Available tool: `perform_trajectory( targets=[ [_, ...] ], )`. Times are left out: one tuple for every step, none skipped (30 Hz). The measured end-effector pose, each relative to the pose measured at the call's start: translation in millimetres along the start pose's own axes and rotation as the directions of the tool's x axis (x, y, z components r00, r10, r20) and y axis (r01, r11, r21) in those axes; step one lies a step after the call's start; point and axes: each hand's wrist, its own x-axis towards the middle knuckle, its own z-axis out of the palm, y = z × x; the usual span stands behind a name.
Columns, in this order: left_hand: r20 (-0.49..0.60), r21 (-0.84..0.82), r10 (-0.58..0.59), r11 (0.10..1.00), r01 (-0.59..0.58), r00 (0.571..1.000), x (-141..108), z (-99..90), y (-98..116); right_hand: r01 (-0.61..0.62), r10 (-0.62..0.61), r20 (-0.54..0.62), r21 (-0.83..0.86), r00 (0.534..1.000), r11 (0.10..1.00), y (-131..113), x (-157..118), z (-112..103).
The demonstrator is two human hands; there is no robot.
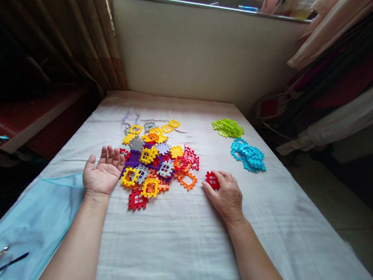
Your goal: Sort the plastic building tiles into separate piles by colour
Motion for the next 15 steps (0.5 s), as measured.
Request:
perform_trajectory(
  targets=[
    [0.005,0.004,0.001,1.000,-0.001,1.000,-0.1,0.5,0.0,-0.007,0.007,0.011,-0.026,1.000,1.000,1.4,0.1,1.0],
    [0.009,0.009,0.001,1.000,-0.002,1.000,-0.4,1.2,0.0,-0.004,0.005,0.018,-0.049,1.000,0.999,1.8,-0.3,1.9],
    [0.011,0.013,0.002,1.000,-0.002,1.000,-1.0,2.1,-0.1,0.002,-0.001,0.018,-0.068,1.000,0.998,1.6,-0.9,2.7],
    [0.008,0.013,0.001,1.000,-0.001,1.000,-1.9,3.3,-0.3,0.010,-0.009,0.016,-0.086,1.000,0.996,1.1,-1.6,3.2],
    [0.001,0.010,0.000,1.000,0.000,1.000,-3.0,4.7,-0.6,0.019,-0.018,0.011,-0.100,1.000,0.995,0.7,-2.2,3.4],
    [-0.007,0.006,-0.001,1.000,0.001,1.000,-4.2,6.1,-0.9,0.026,-0.026,0.003,-0.110,1.000,0.994,0.3,-2.5,3.1],
    [-0.014,0.000,-0.002,1.000,0.002,1.000,-5.4,7.3,-1.2,0.031,-0.032,-0.007,-0.118,0.999,0.993,-0.3,-2.5,2.4],
    [-0.019,-0.005,-0.003,1.000,0.003,1.000,-6.4,8.3,-1.5,0.037,-0.039,-0.016,-0.121,0.999,0.992,-1.3,-2.2,1.4],
    [-0.021,-0.008,-0.004,1.000,0.004,1.000,-7.1,8.8,-1.8,0.048,-0.051,-0.025,-0.120,0.998,0.992,-3.3,-1.8,0.3],
    [-0.021,-0.010,-0.004,1.000,0.004,1.000,-7.3,8.8,-2.1,0.065,-0.070,-0.038,-0.110,0.997,0.992,-6.7,-1.3,-0.9],
    [-0.019,-0.010,-0.003,1.000,0.003,1.000,-7.2,8.3,-2.4,0.092,-0.097,-0.052,-0.090,0.994,0.992,-12.1,-1.2,-1.9],
    [-0.012,-0.008,0.000,1.000,0.000,1.000,-6.6,7.3,-2.6,0.129,-0.133,-0.066,-0.056,0.989,0.990,-19.7,-1.7,-2.5],
    [-0.003,-0.004,0.003,1.000,-0.003,1.000,-5.8,6.0,-2.7,0.178,-0.179,-0.073,-0.011,0.981,0.984,-29.5,-3.1,-2.4],
    [0.010,0.004,0.006,1.000,-0.006,1.000,-4.7,4.4,-2.8,0.241,-0.237,-0.069,0.047,0.969,0.970,-41.2,-5.6,-1.7],
    [0.023,0.013,0.008,1.000,-0.009,1.000,-3.6,2.8,-2.8,0.312,-0.308,-0.052,0.111,0.950,0.944,-54.4,-9.0,-0.3]
  ],
)
